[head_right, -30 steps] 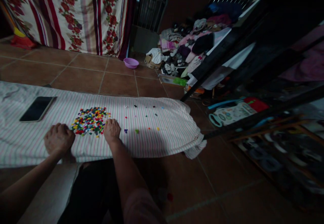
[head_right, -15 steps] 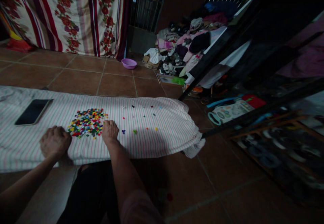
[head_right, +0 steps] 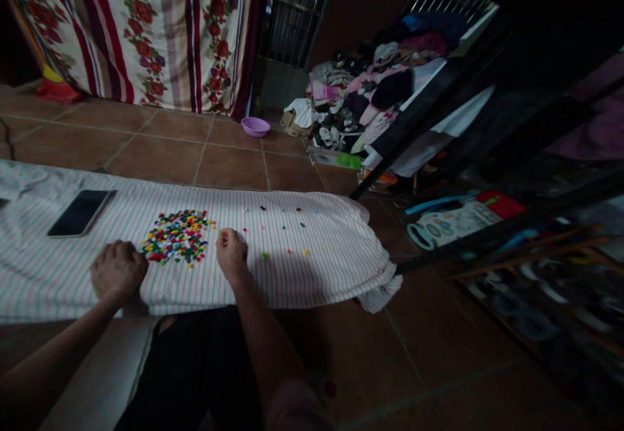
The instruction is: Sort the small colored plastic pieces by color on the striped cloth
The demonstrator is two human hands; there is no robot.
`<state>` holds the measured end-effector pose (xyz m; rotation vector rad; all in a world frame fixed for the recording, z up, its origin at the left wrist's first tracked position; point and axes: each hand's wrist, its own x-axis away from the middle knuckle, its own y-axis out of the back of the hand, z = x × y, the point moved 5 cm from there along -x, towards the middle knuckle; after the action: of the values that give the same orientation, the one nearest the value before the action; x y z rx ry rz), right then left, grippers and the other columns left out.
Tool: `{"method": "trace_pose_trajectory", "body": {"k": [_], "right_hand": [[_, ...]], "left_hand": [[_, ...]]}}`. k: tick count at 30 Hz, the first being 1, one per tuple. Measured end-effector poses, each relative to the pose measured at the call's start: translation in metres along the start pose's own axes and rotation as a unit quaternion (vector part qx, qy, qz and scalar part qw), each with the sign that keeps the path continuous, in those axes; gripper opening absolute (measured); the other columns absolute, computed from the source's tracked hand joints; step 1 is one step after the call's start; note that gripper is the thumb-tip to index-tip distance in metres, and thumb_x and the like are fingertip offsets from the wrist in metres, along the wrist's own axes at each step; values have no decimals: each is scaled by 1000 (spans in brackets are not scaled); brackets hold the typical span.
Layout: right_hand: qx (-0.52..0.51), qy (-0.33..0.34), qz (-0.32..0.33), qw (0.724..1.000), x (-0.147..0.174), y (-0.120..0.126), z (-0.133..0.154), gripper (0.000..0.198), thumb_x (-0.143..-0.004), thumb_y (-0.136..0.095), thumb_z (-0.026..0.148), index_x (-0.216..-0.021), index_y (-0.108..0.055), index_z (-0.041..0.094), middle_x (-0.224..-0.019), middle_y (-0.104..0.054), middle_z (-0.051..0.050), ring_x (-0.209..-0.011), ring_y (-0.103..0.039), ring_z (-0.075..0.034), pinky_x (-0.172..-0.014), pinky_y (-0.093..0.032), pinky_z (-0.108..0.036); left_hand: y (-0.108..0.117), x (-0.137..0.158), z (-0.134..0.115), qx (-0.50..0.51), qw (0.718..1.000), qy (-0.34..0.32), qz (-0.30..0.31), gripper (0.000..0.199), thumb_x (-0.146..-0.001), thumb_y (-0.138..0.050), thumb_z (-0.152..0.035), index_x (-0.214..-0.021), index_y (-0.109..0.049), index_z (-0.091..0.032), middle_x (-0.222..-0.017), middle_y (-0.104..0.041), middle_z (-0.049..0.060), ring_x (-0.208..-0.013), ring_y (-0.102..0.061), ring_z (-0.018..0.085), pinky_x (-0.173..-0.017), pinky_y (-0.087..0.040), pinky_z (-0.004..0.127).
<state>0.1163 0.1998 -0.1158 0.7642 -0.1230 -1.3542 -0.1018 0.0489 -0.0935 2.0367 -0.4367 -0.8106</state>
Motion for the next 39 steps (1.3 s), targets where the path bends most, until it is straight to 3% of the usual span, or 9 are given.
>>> {"method": "trace_pose_trajectory", "body": {"k": [6,9,12,24,39], "right_hand": [[9,-5,-69,998,-3,68,-28,26,-83,-46,18,-96,-68,18,-95,-68,-9,-82,-63,-17,-78,-52,-29],[35,-10,-74,997,3,99,-48,27,-81,-45,18,-91,-70,19,-94,-69,-8,-87,-63,-19,-81,-51,-31],[53,-20,-66,996,12,116,-65,28,-79,-44,18,-90,-71,19,-93,-70,-8,-87,-64,-20,-81,-51,-32],[128,-3,2,992,30,108,-74,28,-87,-42,22,-88,-71,18,-90,-69,-9,-89,-63,-20,-82,-49,-32],[164,59,-31,984,39,101,-73,31,-94,-41,28,-93,-70,18,-95,-70,-10,-96,-60,-22,-90,-45,-37]], "left_hand": [[1,0,0,-4,1000,2,13,37,-82,-43,-23,-108,-63,-6,-123,-60,23,-124,-50,36,-101,-38,51],[1,0,0,-3,1000,-4,2,37,-83,-41,-23,-107,-63,-4,-120,-61,24,-122,-50,36,-100,-38,52],[-2,1,1,-1,1000,-13,-9,37,-84,-40,-23,-106,-62,-5,-119,-62,24,-122,-50,36,-100,-38,52],[-12,0,11,-34,999,-15,-17,38,-88,-34,-27,-108,-61,-9,-124,-61,19,-123,-50,32,-102,-36,45],[-12,0,9,-18,1000,-2,3,38,-85,-37,-26,-111,-60,-12,-127,-59,18,-128,-46,30,-106,-31,46]]}}
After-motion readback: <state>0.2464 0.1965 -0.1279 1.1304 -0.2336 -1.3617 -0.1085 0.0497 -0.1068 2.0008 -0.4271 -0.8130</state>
